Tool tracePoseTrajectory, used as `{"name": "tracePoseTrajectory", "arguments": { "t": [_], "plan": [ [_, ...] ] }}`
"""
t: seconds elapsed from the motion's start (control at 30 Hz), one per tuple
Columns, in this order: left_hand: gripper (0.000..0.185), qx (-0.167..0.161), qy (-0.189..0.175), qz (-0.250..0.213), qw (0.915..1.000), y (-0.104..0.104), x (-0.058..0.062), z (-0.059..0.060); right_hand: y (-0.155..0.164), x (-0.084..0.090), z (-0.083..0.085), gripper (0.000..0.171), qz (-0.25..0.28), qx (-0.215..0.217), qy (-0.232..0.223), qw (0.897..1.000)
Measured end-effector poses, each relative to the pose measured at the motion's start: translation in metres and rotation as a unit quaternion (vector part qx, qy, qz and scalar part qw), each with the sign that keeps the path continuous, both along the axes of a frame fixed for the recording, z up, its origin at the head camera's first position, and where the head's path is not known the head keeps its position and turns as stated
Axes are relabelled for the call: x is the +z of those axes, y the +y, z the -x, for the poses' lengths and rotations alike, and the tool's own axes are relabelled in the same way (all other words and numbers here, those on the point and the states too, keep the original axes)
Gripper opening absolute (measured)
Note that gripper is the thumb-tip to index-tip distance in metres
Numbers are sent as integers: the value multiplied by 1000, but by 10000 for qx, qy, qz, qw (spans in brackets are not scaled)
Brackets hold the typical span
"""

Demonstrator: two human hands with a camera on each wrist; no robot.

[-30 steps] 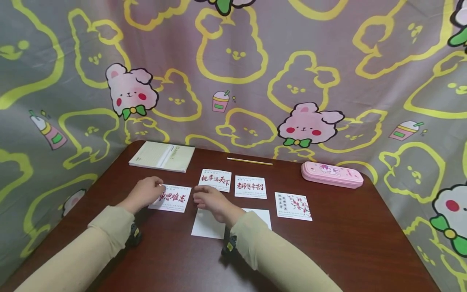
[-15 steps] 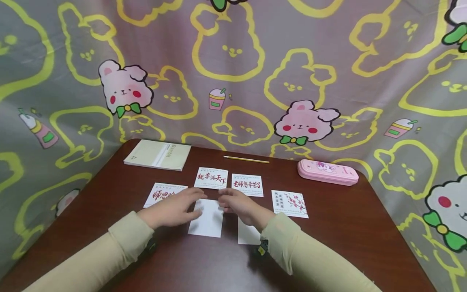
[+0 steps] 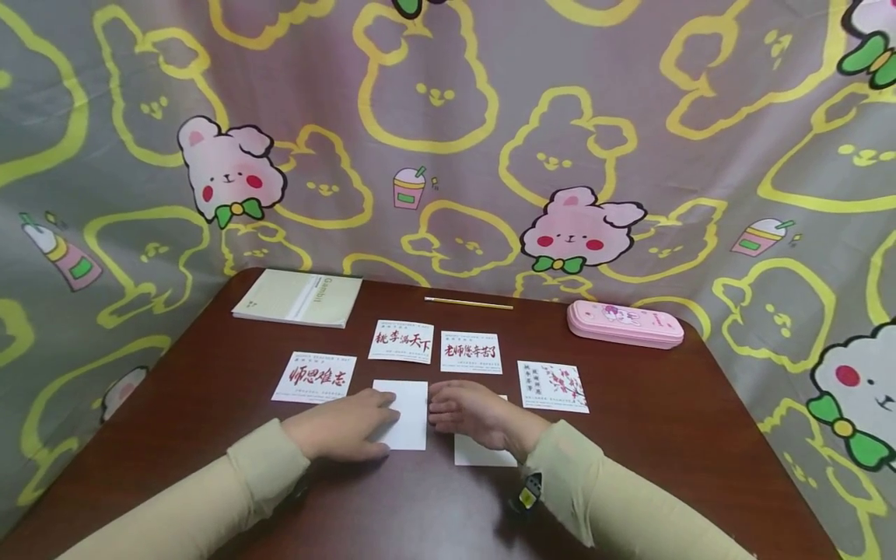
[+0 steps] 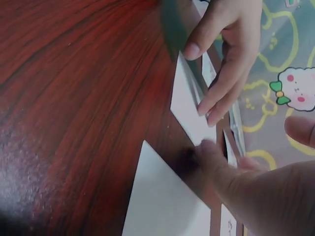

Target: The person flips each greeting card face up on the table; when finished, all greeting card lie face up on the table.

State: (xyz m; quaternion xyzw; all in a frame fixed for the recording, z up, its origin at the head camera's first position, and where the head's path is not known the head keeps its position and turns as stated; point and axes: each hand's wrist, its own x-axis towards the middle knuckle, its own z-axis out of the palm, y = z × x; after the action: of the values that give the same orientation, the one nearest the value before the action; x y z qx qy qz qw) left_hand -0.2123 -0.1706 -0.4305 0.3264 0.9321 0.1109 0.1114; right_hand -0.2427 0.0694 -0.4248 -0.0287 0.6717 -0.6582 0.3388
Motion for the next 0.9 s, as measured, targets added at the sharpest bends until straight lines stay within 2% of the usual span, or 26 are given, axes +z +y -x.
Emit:
{"name": "tracePoseTrajectory", "arguments": {
  "t": [0.13, 0.33, 0.5, 0.7, 0.9],
  "plan": [
    [53, 95, -12, 143, 9999, 2, 0, 1, -1, -5, 3, 46, -131, 45, -13, 9999],
    [51, 102, 2, 139, 9999, 5, 0, 4, -3, -5, 5, 44, -227, -197, -209, 9993],
    [44, 60, -43, -105, 9999, 5, 4, 6, -3, -4, 2, 44, 117, -316, -475, 9983],
    [46, 244, -228, -416, 9986, 4, 5, 7, -3, -10, 4, 41, 884, -466, -745, 9922],
    [61, 362, -376, -867, 9949, -1, -2, 10, -5, -17, 6, 41, 1188, -649, -755, 9879]
  ]
}}
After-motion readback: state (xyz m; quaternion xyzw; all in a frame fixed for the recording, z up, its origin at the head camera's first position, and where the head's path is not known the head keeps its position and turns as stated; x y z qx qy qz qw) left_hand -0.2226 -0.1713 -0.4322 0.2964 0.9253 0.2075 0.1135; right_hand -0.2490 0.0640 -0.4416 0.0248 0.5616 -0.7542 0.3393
